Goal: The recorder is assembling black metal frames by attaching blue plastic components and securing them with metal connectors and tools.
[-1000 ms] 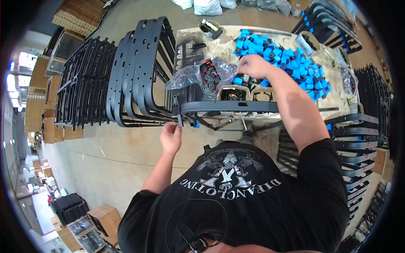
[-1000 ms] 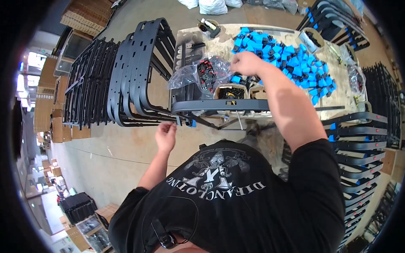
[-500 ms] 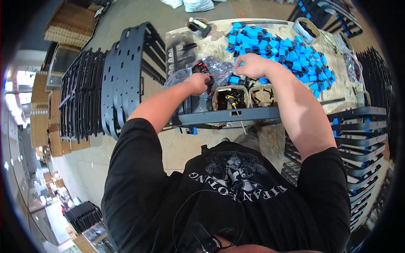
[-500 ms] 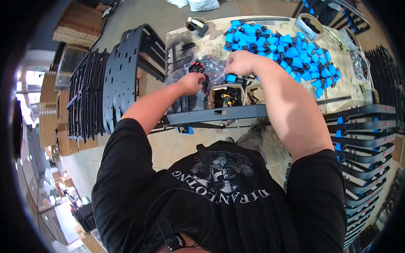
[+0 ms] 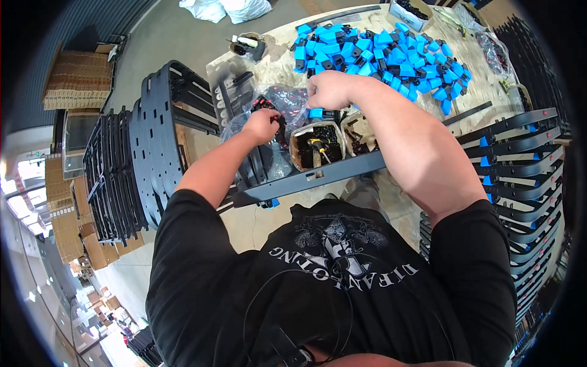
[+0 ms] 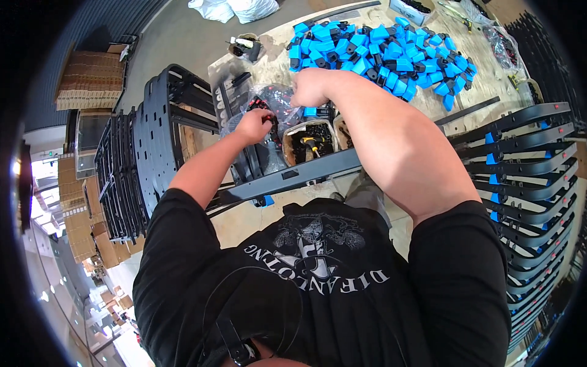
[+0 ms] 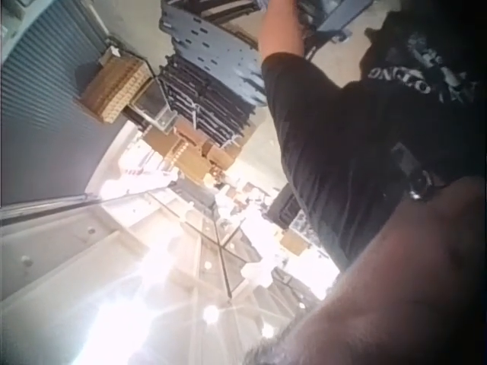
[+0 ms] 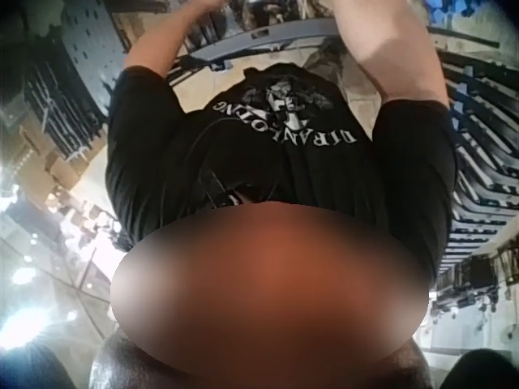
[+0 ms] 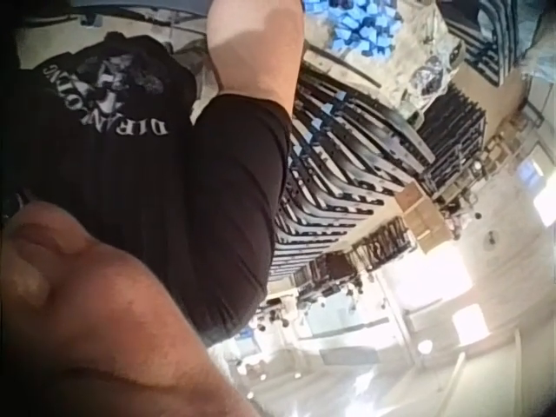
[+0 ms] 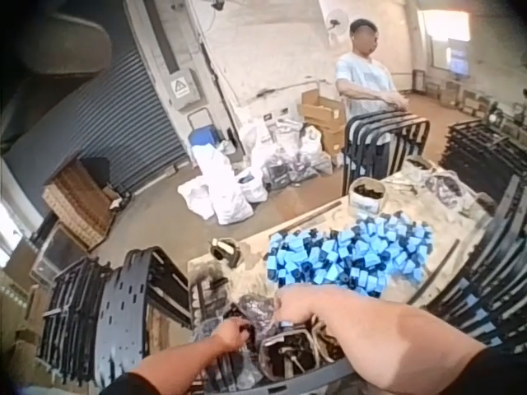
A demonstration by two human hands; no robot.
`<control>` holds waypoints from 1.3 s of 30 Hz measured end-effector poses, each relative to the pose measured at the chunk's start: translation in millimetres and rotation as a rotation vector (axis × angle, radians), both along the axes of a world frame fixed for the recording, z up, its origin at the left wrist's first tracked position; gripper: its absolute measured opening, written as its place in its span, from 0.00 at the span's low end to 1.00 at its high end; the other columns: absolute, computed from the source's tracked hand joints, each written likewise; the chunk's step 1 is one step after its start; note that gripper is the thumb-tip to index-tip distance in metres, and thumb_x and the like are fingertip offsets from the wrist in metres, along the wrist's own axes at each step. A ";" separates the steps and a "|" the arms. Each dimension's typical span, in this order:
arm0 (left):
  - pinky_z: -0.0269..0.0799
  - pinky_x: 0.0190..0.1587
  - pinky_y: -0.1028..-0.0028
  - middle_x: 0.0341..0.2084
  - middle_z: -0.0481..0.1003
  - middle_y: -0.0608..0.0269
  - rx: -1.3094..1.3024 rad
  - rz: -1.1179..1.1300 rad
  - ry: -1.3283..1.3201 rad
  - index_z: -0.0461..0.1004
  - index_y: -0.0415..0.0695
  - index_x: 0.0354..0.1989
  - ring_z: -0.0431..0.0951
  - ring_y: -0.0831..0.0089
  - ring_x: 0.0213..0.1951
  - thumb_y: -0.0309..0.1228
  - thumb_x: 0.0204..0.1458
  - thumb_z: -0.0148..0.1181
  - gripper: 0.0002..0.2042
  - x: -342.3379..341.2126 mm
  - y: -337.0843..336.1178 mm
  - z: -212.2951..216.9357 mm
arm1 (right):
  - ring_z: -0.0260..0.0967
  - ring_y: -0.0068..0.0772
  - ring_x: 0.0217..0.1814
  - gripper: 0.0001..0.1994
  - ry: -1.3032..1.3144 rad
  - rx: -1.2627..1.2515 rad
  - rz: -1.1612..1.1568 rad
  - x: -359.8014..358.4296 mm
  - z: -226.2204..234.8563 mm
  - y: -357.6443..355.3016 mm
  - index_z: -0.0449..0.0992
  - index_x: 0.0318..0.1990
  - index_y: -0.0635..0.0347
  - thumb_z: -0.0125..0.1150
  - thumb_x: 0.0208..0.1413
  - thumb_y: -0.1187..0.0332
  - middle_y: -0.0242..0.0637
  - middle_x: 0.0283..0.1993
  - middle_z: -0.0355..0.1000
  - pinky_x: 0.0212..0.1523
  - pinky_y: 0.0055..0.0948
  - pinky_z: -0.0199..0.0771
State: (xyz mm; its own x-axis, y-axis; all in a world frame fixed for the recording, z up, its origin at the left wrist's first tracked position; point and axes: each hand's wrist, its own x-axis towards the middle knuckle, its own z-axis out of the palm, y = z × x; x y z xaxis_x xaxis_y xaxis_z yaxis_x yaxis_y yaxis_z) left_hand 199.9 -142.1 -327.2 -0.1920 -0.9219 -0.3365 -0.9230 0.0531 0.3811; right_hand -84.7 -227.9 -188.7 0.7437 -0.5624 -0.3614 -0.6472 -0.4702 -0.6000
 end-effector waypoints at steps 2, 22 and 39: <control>0.74 0.56 0.59 0.47 0.79 0.44 -0.063 0.006 0.044 0.75 0.42 0.56 0.79 0.47 0.49 0.33 0.53 0.59 0.21 -5.5 8.9 37.3 | 0.78 0.51 0.49 0.22 0.002 0.018 -0.005 -1.9 -0.3 -1.1 0.83 0.45 0.65 0.64 0.52 0.53 0.54 0.47 0.79 0.52 0.42 0.76; 0.75 0.47 0.65 0.33 0.82 0.56 -0.669 -0.041 0.440 0.82 0.40 0.38 0.80 0.58 0.39 0.25 0.46 0.73 0.11 -140.8 154.1 208.1 | 0.77 0.41 0.47 0.21 0.101 0.056 -0.053 -1.4 -11.0 -10.9 0.82 0.46 0.61 0.66 0.53 0.54 0.45 0.42 0.81 0.50 0.39 0.74; 0.75 0.54 0.63 0.48 0.78 0.51 -0.785 -0.283 0.011 0.75 0.37 0.56 0.79 0.55 0.49 0.28 0.50 0.70 0.23 -145.9 172.1 193.9 | 0.74 0.33 0.37 0.21 0.105 0.119 -0.101 1.5 -12.1 -11.4 0.81 0.50 0.58 0.64 0.55 0.54 0.38 0.39 0.79 0.36 0.36 0.74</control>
